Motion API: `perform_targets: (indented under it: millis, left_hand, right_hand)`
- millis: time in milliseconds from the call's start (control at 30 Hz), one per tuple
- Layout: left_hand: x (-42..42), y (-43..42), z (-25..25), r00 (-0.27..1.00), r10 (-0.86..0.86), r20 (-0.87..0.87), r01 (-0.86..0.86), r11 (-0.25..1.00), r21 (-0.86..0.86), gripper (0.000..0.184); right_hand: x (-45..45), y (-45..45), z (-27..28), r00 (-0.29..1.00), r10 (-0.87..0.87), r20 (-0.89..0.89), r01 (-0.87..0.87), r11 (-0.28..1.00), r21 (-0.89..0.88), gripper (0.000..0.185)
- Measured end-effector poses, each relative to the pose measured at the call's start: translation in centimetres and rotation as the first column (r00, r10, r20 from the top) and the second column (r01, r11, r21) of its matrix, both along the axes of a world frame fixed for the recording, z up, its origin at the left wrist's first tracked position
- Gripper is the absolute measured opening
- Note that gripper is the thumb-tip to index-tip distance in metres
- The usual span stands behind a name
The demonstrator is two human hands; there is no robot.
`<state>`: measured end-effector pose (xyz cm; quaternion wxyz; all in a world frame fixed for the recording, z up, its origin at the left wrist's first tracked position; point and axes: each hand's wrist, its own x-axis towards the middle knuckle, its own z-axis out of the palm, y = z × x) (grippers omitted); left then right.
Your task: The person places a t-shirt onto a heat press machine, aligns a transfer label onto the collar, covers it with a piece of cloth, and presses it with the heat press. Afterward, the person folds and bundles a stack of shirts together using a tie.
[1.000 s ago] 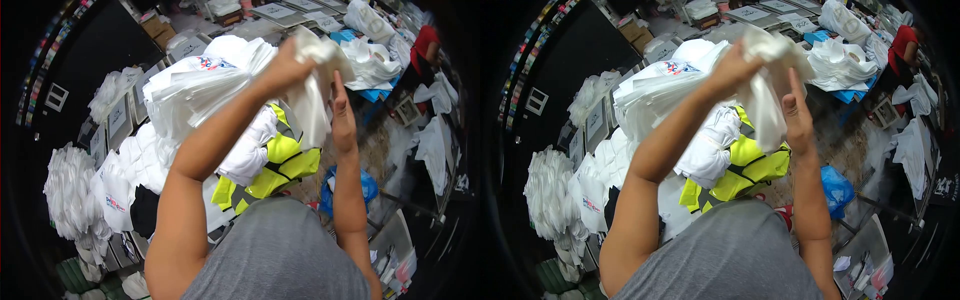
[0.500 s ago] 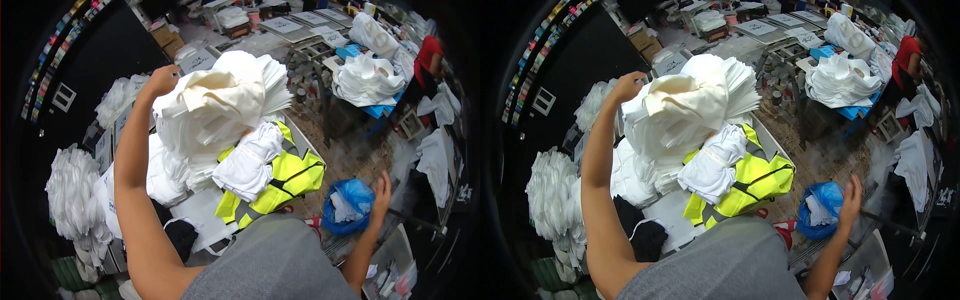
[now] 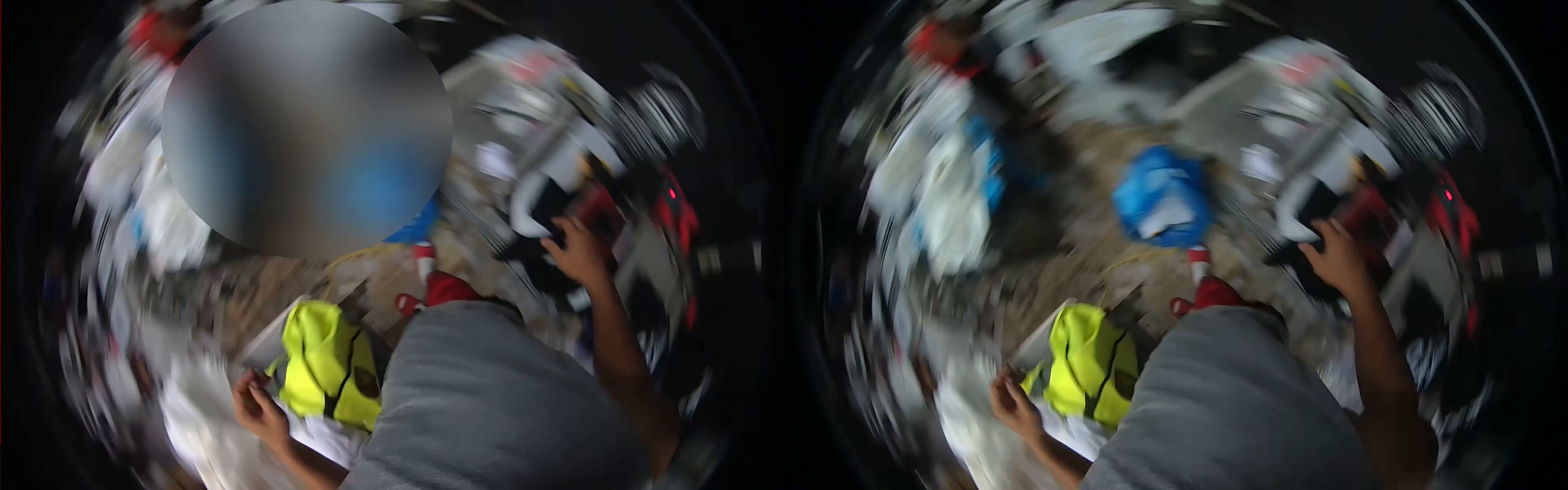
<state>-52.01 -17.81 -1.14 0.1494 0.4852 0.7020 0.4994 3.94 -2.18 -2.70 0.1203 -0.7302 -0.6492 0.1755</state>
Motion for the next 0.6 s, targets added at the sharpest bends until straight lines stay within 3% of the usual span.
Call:
perform_targets:
  millis: [67, 133, 200, 267, 300, 367, 467, 533, 600]
  left_hand:
    - [1.1, 4.1, -5.3, 0.977, -0.104, 0.187, 0.121, 0.989, -0.083, 0.02]
    - [2.9, 7.1, -7.4, 0.924, -0.262, 0.278, 0.307, 0.943, -0.13, 0.018]
    - [4.8, 10.4, -7.4, 0.894, -0.406, 0.189, 0.442, 0.868, -0.227, 0.016]
    - [6.3, 13.6, -8.0, 0.837, -0.521, 0.167, 0.545, 0.818, -0.183, 0.015]
    - [7.5, 15.2, -7.8, 0.831, -0.551, 0.081, 0.555, 0.811, -0.185, 0.015]
    - [10.4, 17.5, -6.9, 0.804, -0.589, 0.078, 0.592, 0.781, -0.2, 0.015]
    - [15.0, 20.9, -7.0, 0.712, -0.702, -0.002, 0.691, 0.702, -0.173, 0.014]
    - [18.9, 22.8, -7.7, 0.678, -0.732, 0.068, 0.728, 0.655, -0.202, 0.013]
    - [22.2, 25.4, -10.8, 0.617, -0.783, 0.072, 0.778, 0.595, -0.203, 0.014]
  right_hand:
    - [2.8, -4.7, 1.1, 0.964, -0.239, 0.118, 0.242, 0.97, -0.008, 0.049]
    - [5.2, -8.4, -0.4, 0.904, -0.362, 0.227, 0.339, 0.931, 0.137, 0.051]
    - [6.4, -9.5, -1.4, 0.851, -0.431, 0.299, 0.393, 0.902, 0.182, 0.071]
    - [7.3, -8.5, -3.3, 0.869, -0.39, 0.306, 0.266, 0.888, 0.376, 0.078]
    - [7.8, -7.1, -3.7, 0.866, -0.396, 0.305, 0.272, 0.885, 0.377, 0.078]
    - [7.9, -5.1, -5.0, 0.865, -0.318, 0.388, 0.245, 0.943, 0.226, 0.078]
    - [9.1, -3.4, -7.1, 0.821, -0.38, 0.425, 0.317, 0.924, 0.213, 0.073]
    - [9.9, -3.4, -5.8, 0.844, -0.361, 0.397, 0.337, 0.932, 0.132, 0.07]
    - [10.5, -4.0, -3.6, 0.971, -0.24, 0.0, 0.24, 0.971, -0.014, 0.065]
